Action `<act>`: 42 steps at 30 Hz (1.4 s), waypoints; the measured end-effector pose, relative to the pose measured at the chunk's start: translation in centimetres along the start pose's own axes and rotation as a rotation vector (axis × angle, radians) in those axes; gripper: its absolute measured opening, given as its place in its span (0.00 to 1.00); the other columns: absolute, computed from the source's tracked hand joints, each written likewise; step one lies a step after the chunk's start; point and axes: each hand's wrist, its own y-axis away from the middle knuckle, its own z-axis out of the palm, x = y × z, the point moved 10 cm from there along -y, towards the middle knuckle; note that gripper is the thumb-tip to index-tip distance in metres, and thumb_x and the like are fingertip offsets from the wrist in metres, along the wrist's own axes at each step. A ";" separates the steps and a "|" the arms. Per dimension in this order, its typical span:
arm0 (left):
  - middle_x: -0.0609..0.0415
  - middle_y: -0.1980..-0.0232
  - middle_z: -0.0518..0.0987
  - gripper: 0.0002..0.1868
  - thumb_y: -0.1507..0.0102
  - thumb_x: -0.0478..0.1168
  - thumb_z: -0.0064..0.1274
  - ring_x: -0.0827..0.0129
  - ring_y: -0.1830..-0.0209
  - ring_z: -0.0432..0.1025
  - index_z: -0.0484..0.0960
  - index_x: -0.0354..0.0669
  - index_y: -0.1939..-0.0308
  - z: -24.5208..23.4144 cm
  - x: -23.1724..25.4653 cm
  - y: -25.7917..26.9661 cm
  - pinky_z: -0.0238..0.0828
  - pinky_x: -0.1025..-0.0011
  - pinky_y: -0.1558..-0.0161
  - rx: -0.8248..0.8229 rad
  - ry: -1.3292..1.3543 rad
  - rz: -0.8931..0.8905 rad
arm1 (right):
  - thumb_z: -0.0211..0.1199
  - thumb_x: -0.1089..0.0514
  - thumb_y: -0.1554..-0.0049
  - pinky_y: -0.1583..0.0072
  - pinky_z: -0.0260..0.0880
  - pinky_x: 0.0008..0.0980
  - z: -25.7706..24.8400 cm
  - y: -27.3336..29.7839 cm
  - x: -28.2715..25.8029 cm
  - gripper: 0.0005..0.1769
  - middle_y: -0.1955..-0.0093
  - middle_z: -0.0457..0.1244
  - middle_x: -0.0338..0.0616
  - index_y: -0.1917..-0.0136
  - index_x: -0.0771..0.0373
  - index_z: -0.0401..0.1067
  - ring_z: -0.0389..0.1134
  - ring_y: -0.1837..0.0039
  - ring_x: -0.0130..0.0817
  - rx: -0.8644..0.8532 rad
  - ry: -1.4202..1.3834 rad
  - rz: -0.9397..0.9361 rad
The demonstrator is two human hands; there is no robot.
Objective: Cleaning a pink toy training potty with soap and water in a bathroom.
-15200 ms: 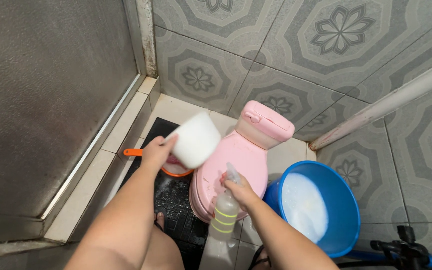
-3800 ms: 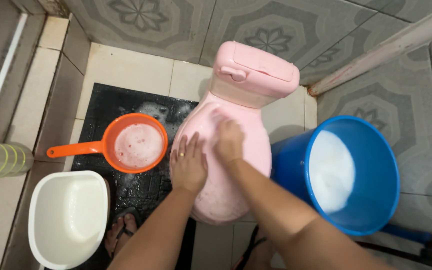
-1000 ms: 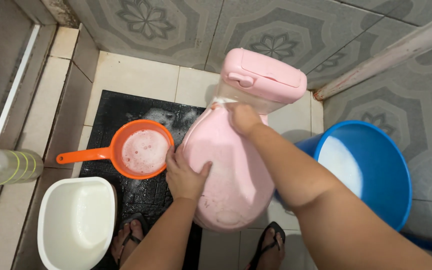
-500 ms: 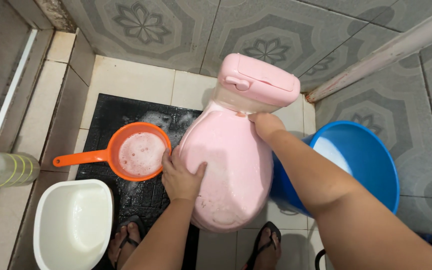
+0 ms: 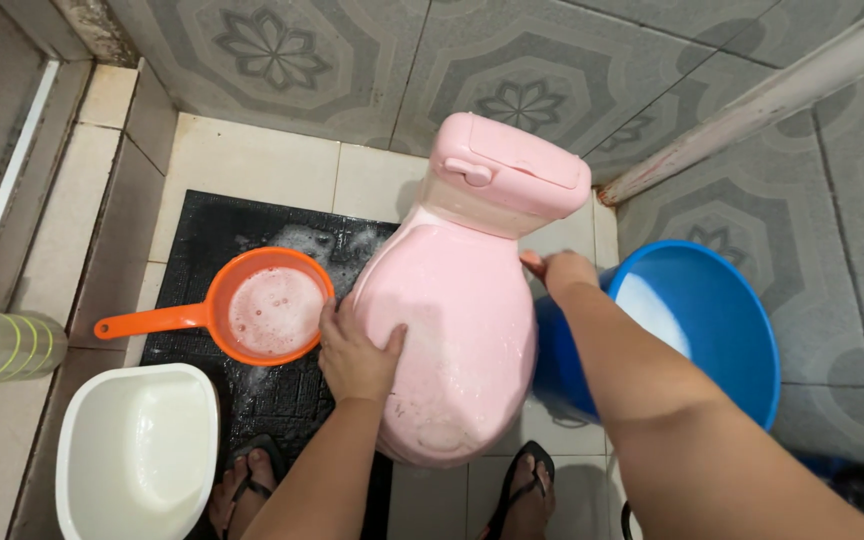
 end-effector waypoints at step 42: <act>0.39 0.36 0.73 0.47 0.35 0.71 0.40 0.44 0.39 0.72 0.55 0.44 0.22 7.8 -23.4 2.8 0.58 0.45 0.37 -0.159 0.981 -1.348 | 0.71 0.55 0.55 0.47 0.60 0.47 -7.9 18.1 -22.1 0.17 0.55 0.63 0.45 0.53 0.55 0.73 0.63 0.49 0.48 0.470 -0.592 -0.563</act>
